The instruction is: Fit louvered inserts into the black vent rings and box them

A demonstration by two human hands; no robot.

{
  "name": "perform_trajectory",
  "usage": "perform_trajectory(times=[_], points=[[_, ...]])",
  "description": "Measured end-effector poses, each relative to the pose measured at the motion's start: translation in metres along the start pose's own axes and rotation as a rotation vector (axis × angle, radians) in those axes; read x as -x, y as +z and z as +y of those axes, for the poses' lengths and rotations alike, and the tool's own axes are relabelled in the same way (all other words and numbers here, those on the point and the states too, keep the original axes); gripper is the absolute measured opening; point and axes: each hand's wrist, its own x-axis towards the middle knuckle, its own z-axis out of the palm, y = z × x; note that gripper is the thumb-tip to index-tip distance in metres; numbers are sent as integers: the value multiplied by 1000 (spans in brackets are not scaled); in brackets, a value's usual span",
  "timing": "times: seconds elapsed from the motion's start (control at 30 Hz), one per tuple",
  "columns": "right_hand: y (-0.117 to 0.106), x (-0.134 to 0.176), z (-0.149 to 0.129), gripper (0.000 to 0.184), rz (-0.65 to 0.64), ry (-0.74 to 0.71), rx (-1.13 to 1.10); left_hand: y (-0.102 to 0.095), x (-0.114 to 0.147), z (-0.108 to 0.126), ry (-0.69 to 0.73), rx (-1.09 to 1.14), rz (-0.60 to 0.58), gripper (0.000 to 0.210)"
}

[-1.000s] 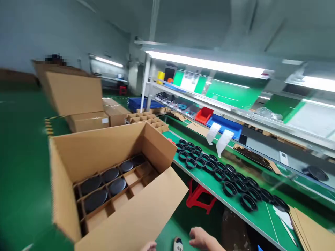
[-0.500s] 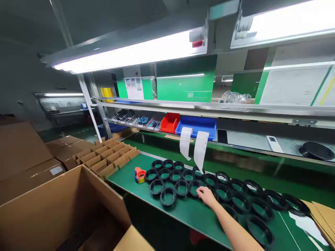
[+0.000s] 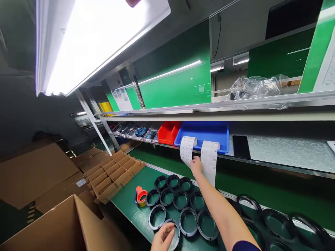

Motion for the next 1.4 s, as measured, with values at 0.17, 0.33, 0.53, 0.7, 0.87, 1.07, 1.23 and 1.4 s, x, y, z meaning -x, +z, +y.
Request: perform_trajectory(times=[0.17, 0.33, 0.53, 0.7, 0.87, 1.07, 1.23, 1.4], points=[[-25, 29, -9, 38, -26, -131, -69, 16, -111, 75, 136, 26, -11, 48], [-54, 35, -33, 40, -108, -302, -11, 65, -238, 139, 182, 174, 10, 43], [-69, 24, -37, 36, -41, -359, 108, 111, -302, 165, 51, 202, -193, 21], [-72, 30, -38, 26, 15, -443, 171, 121, -299, 153, 47, 139, -198, 22], [-86, 76, -50, 22, -253, -638, 350, 119, -295, 155, 130, 30, -138, 23], [-94, 112, -85, 11, -492, -357, -19, 103, -265, 176, 386, -155, 117, 32], [-61, 105, -95, 26, -233, -207, -90, 114, -213, 178, 542, -234, 122, 39], [-75, 99, -73, 45, -24, -384, 206, 116, -198, 166, 506, -215, 51, 36]])
